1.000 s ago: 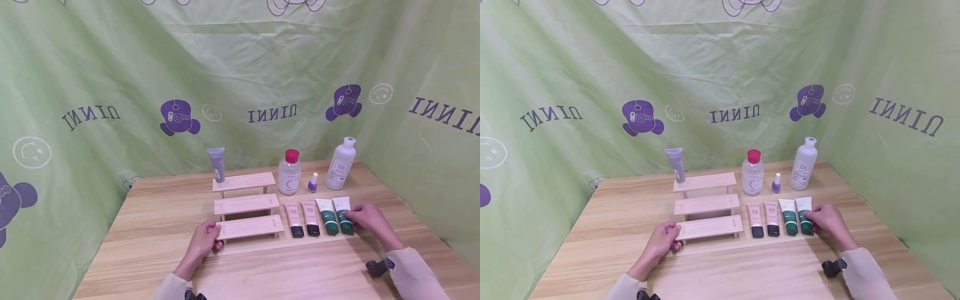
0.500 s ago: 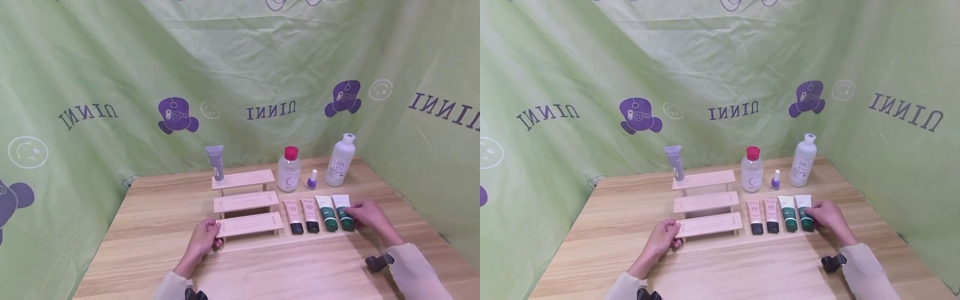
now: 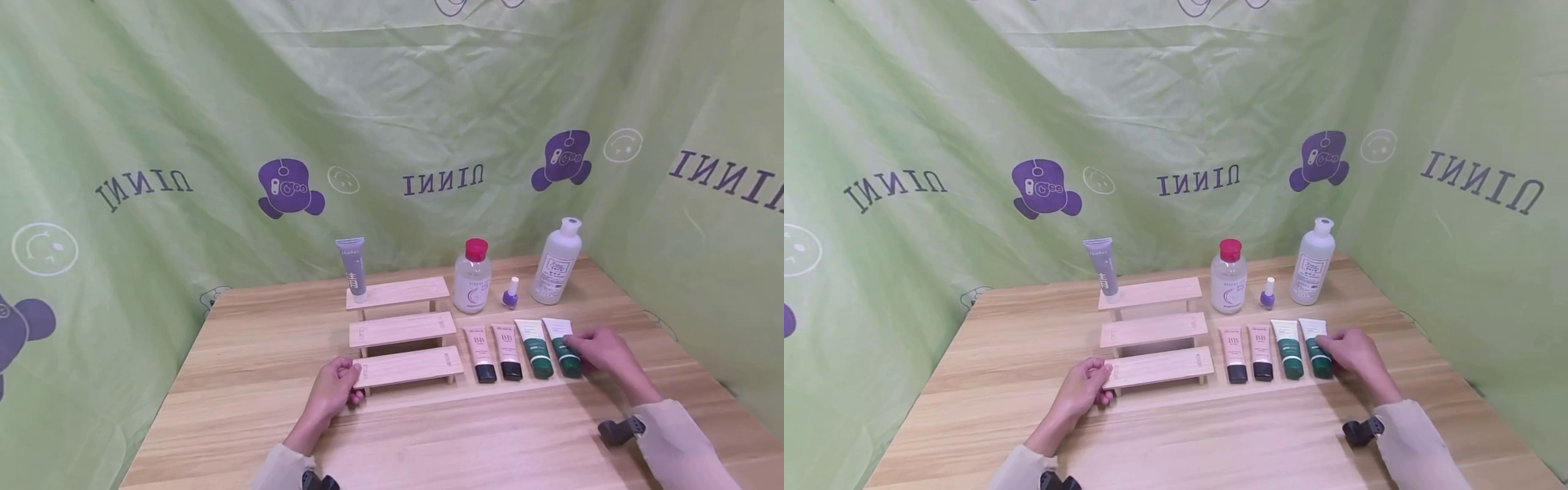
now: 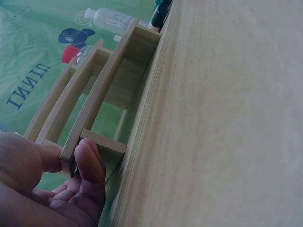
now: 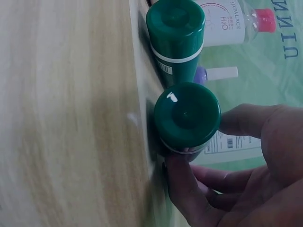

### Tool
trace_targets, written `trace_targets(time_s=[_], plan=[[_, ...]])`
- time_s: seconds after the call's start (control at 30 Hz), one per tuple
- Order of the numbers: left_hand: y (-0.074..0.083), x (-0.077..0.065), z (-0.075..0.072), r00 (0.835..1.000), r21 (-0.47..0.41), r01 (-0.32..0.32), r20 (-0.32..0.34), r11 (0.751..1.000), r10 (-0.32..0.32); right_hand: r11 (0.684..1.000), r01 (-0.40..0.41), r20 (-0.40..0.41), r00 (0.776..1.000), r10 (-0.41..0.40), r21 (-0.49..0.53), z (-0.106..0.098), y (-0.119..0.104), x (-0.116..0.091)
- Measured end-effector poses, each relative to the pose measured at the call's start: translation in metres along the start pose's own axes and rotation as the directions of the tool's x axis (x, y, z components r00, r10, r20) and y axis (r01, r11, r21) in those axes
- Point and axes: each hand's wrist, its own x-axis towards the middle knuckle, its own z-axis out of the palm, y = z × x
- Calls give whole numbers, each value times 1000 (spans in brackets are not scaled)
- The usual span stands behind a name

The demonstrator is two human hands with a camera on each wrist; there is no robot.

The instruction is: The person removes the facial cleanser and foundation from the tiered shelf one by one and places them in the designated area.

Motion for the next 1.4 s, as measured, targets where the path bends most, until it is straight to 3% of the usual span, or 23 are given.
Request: trace_targets(time_s=[0.3,0.5,0.63,0.9,1.03,1.2,1.4], plan=[[3,0,-1,1000,-2,-2,-8,1000,2,996,84,-133,988,-84,-6,-6,-25,-5],[3,0,-2,1000,-5,-3,-14,1000,3,978,209,-246,947,-204,-9,-8,-63,-7],[3,0,-3,1000,-5,3,-14,1000,-3,953,297,-292,918,-268,59,-5,-92,-5],[-1,-4,-2,999,-28,35,13,999,-34,871,474,-362,840,-404,131,24,-130,11],[-2,-5,-1,999,-35,36,20,999,-35,798,566,-375,799,-470,205,39,-148,14],[-3,-3,-2,1000,-19,23,19,1000,-23,708,639,-345,765,-544,301,55,-173,16],[-2,0,-2,1000,-28,9,15,1000,-9,653,691,-274,723,-634,311,67,-211,22]])
